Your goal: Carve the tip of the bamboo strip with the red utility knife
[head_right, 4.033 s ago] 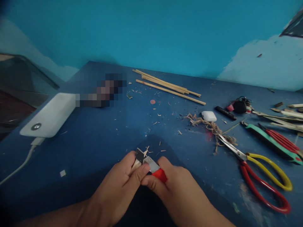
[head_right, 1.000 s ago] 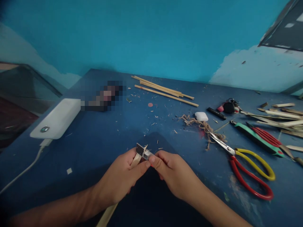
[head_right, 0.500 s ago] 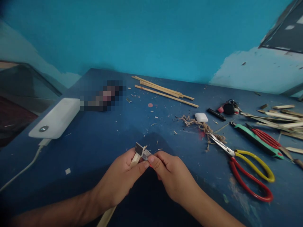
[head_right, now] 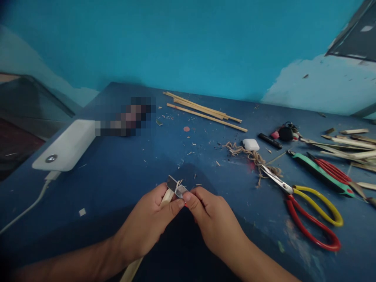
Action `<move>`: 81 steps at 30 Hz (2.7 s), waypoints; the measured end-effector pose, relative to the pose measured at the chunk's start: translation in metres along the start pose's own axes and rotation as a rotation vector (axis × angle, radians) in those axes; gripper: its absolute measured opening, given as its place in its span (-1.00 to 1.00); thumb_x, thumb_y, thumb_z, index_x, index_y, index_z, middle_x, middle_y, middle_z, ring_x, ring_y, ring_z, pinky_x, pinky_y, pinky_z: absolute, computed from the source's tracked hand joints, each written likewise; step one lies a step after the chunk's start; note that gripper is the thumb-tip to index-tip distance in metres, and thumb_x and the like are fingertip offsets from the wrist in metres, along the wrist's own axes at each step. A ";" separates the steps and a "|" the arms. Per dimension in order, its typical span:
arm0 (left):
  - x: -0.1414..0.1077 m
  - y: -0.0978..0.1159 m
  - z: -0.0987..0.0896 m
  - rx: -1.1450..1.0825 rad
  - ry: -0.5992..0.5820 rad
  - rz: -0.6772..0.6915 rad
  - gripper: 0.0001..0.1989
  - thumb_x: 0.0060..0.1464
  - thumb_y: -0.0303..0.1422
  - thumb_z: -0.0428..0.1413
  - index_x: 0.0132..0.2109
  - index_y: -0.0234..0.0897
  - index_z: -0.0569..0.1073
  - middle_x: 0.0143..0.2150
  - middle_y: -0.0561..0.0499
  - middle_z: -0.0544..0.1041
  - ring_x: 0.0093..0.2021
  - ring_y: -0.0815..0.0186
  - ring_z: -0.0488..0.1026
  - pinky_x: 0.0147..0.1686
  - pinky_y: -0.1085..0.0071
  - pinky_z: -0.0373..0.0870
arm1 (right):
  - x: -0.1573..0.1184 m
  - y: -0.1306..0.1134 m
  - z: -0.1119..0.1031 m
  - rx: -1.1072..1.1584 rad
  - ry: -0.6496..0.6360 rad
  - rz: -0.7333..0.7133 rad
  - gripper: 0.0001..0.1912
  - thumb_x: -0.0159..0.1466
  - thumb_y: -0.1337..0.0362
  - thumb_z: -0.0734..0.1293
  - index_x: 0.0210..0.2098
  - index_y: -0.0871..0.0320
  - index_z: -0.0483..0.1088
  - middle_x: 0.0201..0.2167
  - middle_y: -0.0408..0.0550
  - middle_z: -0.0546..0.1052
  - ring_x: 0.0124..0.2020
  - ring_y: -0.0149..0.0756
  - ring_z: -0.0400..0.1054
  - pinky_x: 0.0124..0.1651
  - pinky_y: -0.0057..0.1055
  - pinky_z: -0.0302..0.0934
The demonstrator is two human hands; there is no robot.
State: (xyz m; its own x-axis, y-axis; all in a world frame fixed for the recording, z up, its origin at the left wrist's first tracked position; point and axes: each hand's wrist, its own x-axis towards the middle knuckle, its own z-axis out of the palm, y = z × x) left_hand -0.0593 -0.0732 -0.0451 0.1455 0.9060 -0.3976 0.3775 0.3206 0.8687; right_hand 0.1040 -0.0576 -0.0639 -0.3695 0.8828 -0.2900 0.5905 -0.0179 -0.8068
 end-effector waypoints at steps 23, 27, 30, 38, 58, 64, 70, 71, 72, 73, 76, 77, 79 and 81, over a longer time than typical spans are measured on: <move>0.000 0.005 -0.007 -0.153 -0.171 0.023 -0.83 0.04 -0.28 0.03 -0.27 -0.29 0.37 -0.44 0.07 0.42 -0.44 0.37 0.33 -0.44 0.46 0.26 | -0.005 -0.003 -0.008 0.148 -0.195 0.056 -0.54 0.35 -0.01 0.05 -0.55 0.14 0.15 -0.68 -0.25 0.24 -0.69 -0.52 0.11 -0.66 -0.58 -0.03; -0.001 -0.002 -0.006 -0.137 -0.185 0.035 -0.82 0.03 -0.25 0.04 -0.27 -0.27 0.36 -0.40 0.05 0.44 -0.39 0.33 0.35 -0.42 0.45 0.26 | -0.004 -0.005 -0.011 0.128 -0.224 0.067 -0.52 0.33 -0.04 0.06 -0.57 0.14 0.15 -0.70 -0.26 0.21 -0.69 -0.52 0.08 -0.65 -0.58 -0.03; 0.000 -0.006 -0.005 -0.126 -0.184 0.057 -0.84 0.02 -0.25 0.06 -0.31 -0.26 0.33 -0.40 0.05 0.43 -0.38 0.33 0.35 -0.42 0.46 0.25 | -0.004 -0.006 -0.014 0.119 -0.256 0.086 -0.51 0.33 -0.06 0.05 -0.57 0.14 0.15 -0.70 -0.27 0.20 -0.69 -0.52 0.06 -0.65 -0.57 -0.04; 0.002 -0.012 0.003 -0.093 -0.144 0.086 -0.84 0.06 -0.24 0.03 -0.33 -0.24 0.30 -0.42 0.08 0.40 -0.39 0.36 0.33 -0.44 0.47 0.24 | -0.002 -0.005 -0.015 0.052 -0.212 0.067 -0.53 0.33 -0.02 0.06 -0.58 0.13 0.14 -0.69 -0.25 0.22 -0.65 -0.47 0.10 -0.59 -0.53 -0.03; -0.001 -0.008 0.000 -0.029 -0.066 0.105 -0.77 0.12 -0.21 -0.04 -0.26 -0.27 0.37 -0.38 0.05 0.46 -0.37 0.32 0.35 -0.36 0.42 0.25 | -0.002 0.001 -0.001 -0.092 0.035 -0.011 -0.53 0.34 -0.03 0.03 -0.58 0.11 0.12 -0.68 -0.24 0.23 -0.62 -0.41 0.11 -0.54 -0.47 -0.05; -0.001 -0.006 0.001 -0.002 -0.001 0.045 -0.74 0.12 -0.17 -0.04 -0.31 -0.29 0.35 -0.38 0.04 0.43 -0.39 0.33 0.31 -0.39 0.42 0.23 | 0.000 0.000 0.002 -0.050 0.079 -0.024 -0.55 0.35 -0.01 0.03 -0.56 0.11 0.13 -0.65 -0.24 0.22 -0.61 -0.41 0.11 -0.52 -0.45 -0.04; 0.000 -0.007 0.000 -0.055 -0.051 0.079 -0.74 0.10 -0.15 -0.01 -0.29 -0.27 0.34 -0.34 0.03 0.44 -0.36 0.32 0.32 -0.38 0.42 0.22 | -0.002 0.002 -0.001 0.015 0.053 0.003 -0.53 0.34 -0.02 0.03 -0.57 0.11 0.11 -0.66 -0.25 0.20 -0.62 -0.44 0.10 -0.55 -0.48 -0.03; 0.000 -0.008 0.000 -0.066 -0.060 0.089 -0.75 0.09 -0.15 -0.01 -0.30 -0.27 0.34 -0.35 0.04 0.43 -0.36 0.32 0.31 -0.37 0.42 0.22 | -0.002 0.002 -0.002 0.035 0.032 0.012 -0.53 0.35 -0.02 0.02 -0.57 0.12 0.11 -0.67 -0.26 0.21 -0.63 -0.45 0.11 -0.56 -0.49 -0.02; 0.001 -0.010 0.000 -0.082 -0.069 0.096 -0.76 0.09 -0.16 0.00 -0.30 -0.26 0.33 -0.35 0.05 0.42 -0.36 0.33 0.31 -0.36 0.42 0.21 | -0.002 0.001 -0.004 0.053 0.005 0.019 -0.53 0.35 -0.02 0.02 -0.57 0.12 0.12 -0.68 -0.26 0.22 -0.65 -0.46 0.11 -0.57 -0.50 -0.02; 0.001 -0.011 0.000 -0.106 -0.081 0.099 -0.78 0.09 -0.17 0.01 -0.29 -0.26 0.32 -0.35 0.06 0.41 -0.36 0.34 0.30 -0.36 0.43 0.21 | -0.002 0.000 -0.005 0.068 -0.023 0.018 -0.53 0.35 -0.01 0.02 -0.57 0.12 0.13 -0.68 -0.26 0.23 -0.65 -0.47 0.11 -0.58 -0.51 -0.01; 0.001 -0.011 0.000 -0.220 -0.141 0.057 -0.77 0.05 -0.19 0.08 -0.31 -0.25 0.27 -0.41 0.13 0.32 -0.40 0.39 0.22 -0.39 0.46 0.19 | -0.003 -0.002 -0.007 0.064 -0.093 -0.023 -0.54 0.35 0.01 0.05 -0.58 0.13 0.13 -0.68 -0.26 0.22 -0.64 -0.47 0.10 -0.57 -0.52 -0.01; 0.002 -0.011 -0.001 -0.259 -0.176 0.035 -0.76 0.03 -0.19 0.10 -0.33 -0.26 0.25 -0.44 0.15 0.27 -0.42 0.42 0.19 -0.41 0.47 0.17 | -0.003 -0.003 -0.007 0.051 -0.105 -0.038 -0.54 0.35 0.01 0.05 -0.58 0.13 0.13 -0.68 -0.26 0.20 -0.64 -0.47 0.09 -0.58 -0.51 -0.02; 0.003 -0.008 -0.003 -0.311 -0.243 0.000 -0.75 0.02 -0.22 0.12 -0.37 -0.27 0.22 -0.50 0.18 0.19 -0.47 0.46 0.11 -0.46 0.49 0.12 | -0.003 -0.003 -0.007 0.027 -0.118 -0.051 -0.53 0.35 0.01 0.05 -0.60 0.13 0.12 -0.69 -0.26 0.18 -0.64 -0.47 0.06 -0.58 -0.51 -0.05; 0.004 -0.007 -0.004 -0.330 -0.286 0.002 -0.76 0.04 -0.24 0.10 -0.40 -0.28 0.22 -0.52 0.19 0.15 -0.50 0.48 0.06 -0.48 0.50 0.09 | -0.003 -0.003 -0.007 0.015 -0.128 -0.047 -0.52 0.36 0.01 0.03 -0.60 0.13 0.12 -0.70 -0.27 0.18 -0.65 -0.47 0.04 -0.59 -0.50 -0.07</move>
State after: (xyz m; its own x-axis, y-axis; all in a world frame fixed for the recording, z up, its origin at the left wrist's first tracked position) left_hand -0.0648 -0.0709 -0.0518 0.4106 0.8088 -0.4210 0.0709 0.4320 0.8991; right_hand 0.1083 -0.0567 -0.0565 -0.4857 0.8158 -0.3140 0.5602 0.0147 -0.8282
